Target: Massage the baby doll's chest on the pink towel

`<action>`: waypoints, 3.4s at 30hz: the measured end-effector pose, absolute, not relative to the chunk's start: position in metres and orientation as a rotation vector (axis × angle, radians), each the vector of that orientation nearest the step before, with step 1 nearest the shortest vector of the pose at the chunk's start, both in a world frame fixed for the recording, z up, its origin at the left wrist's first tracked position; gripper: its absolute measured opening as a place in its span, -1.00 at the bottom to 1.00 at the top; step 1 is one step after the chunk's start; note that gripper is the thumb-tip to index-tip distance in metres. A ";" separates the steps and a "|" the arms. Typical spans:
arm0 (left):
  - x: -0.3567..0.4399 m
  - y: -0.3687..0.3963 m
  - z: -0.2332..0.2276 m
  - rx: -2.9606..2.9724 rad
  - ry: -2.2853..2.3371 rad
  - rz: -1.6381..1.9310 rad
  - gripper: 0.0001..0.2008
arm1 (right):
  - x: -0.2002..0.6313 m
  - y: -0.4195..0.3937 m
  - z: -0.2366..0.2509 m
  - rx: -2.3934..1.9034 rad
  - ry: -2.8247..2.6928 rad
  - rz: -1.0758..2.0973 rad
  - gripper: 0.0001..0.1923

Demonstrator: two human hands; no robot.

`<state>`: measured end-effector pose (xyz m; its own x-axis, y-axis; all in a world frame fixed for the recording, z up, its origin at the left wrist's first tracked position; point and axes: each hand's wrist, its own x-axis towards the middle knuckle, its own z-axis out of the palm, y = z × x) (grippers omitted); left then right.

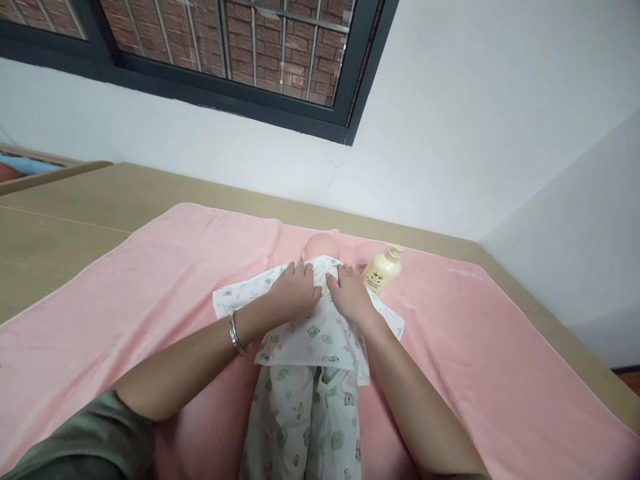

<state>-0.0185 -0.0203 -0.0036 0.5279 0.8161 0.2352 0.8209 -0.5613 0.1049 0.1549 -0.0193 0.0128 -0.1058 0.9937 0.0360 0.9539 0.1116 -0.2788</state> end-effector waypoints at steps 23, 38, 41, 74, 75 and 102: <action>-0.011 -0.010 0.016 -2.731 -1.911 -0.403 -0.53 | 0.154 -0.022 0.012 -1.785 -2.117 0.287 -0.53; -0.024 0.007 0.016 -2.799 -2.170 -0.189 -0.29 | 0.166 -0.007 0.007 -1.926 -2.136 0.293 -0.54; -0.019 0.008 0.010 -2.735 -2.156 -0.235 -0.38 | 0.164 -0.005 0.007 -1.928 -2.095 0.276 -0.63; -0.023 0.020 0.010 -2.640 -2.126 -0.577 -0.49 | 0.156 0.004 0.007 -1.836 -1.935 0.074 -0.72; -0.021 0.017 0.011 -2.612 -2.123 -0.590 -0.51 | 0.156 0.003 0.008 -1.846 -1.923 0.090 -0.71; -0.002 -0.019 -0.013 -2.586 -1.690 -0.686 -0.50 | 0.150 -0.011 0.012 -1.611 -1.984 0.315 -0.58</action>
<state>-0.0018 -0.0187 -0.0132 0.3359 0.8776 0.3420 0.8676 -0.4296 0.2504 0.1504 -0.0114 0.0115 -0.1223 0.9542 0.2729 0.8231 0.2512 -0.5094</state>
